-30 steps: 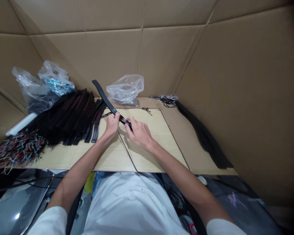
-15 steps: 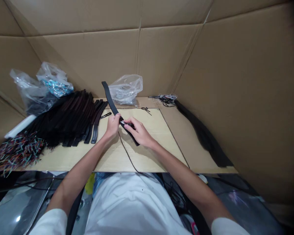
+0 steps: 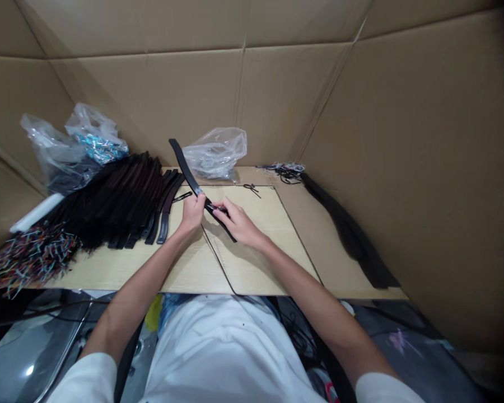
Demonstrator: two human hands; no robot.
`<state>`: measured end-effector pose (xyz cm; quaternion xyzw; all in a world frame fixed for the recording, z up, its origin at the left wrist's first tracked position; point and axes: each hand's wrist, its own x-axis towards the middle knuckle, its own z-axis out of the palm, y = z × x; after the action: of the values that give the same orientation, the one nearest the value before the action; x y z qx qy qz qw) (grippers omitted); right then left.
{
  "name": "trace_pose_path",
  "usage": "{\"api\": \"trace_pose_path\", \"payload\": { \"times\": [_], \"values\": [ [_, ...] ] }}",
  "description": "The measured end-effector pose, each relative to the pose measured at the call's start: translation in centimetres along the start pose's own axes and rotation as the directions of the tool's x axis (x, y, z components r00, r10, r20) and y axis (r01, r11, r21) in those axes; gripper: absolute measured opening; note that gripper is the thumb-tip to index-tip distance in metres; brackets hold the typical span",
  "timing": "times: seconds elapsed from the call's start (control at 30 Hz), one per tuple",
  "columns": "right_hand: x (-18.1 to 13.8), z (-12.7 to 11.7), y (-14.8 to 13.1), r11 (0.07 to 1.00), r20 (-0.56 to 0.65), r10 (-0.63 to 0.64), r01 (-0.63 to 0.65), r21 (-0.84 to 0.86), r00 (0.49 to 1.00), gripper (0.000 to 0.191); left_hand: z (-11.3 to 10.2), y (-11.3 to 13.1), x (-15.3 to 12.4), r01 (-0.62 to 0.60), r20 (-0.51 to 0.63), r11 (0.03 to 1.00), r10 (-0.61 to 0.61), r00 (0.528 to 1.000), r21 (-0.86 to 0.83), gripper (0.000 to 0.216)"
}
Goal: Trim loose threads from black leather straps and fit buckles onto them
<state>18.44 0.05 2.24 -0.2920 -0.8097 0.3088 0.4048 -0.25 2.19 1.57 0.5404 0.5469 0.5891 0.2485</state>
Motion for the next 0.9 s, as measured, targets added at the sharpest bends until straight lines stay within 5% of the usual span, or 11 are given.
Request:
{"api": "trace_pose_path", "payload": {
  "times": [0.1,0.23,0.37,0.47,0.57,0.7,0.9],
  "values": [
    [-0.1,-2.2,1.5,0.993,0.03,0.016,-0.012,-0.118,0.999,0.027,-1.0,0.1,0.9,0.061,-0.063,0.998,-0.06,0.996,0.02,0.047],
    [-0.4,-3.5,5.3,0.907,-0.107,0.085,-0.122,-0.404,0.991,0.023,-1.8,0.3,1.3,0.103,-0.099,0.992,-0.095,0.991,0.076,0.05],
    [-0.4,-2.6,8.4,0.806,-0.031,0.187,-0.171,-0.567,0.982,0.021,-1.5,0.8,0.8,0.027,-0.04,0.988,-0.021,0.999,0.154,0.052],
    [0.0,-2.2,8.5,0.754,-0.096,0.208,-0.223,-0.618,0.973,0.022,-1.0,1.0,0.3,-0.057,0.004,0.975,0.057,0.998,0.216,0.053],
    [0.5,-2.0,6.7,0.847,-0.163,0.096,-0.167,-0.504,0.982,0.022,-0.6,0.8,-0.1,-0.096,0.038,0.956,0.089,0.995,0.278,0.055],
    [0.2,-0.2,3.6,0.995,-0.078,0.081,-0.085,-0.046,0.994,0.034,-0.2,0.2,-0.5,-0.132,0.079,0.934,0.112,0.991,0.332,0.052],
    [-0.5,2.8,2.0,0.997,-0.14,0.075,-0.074,0.012,0.987,0.045,0.2,-0.6,-0.4,-0.15,0.168,0.963,0.114,0.979,0.222,0.058]
  ]
}}
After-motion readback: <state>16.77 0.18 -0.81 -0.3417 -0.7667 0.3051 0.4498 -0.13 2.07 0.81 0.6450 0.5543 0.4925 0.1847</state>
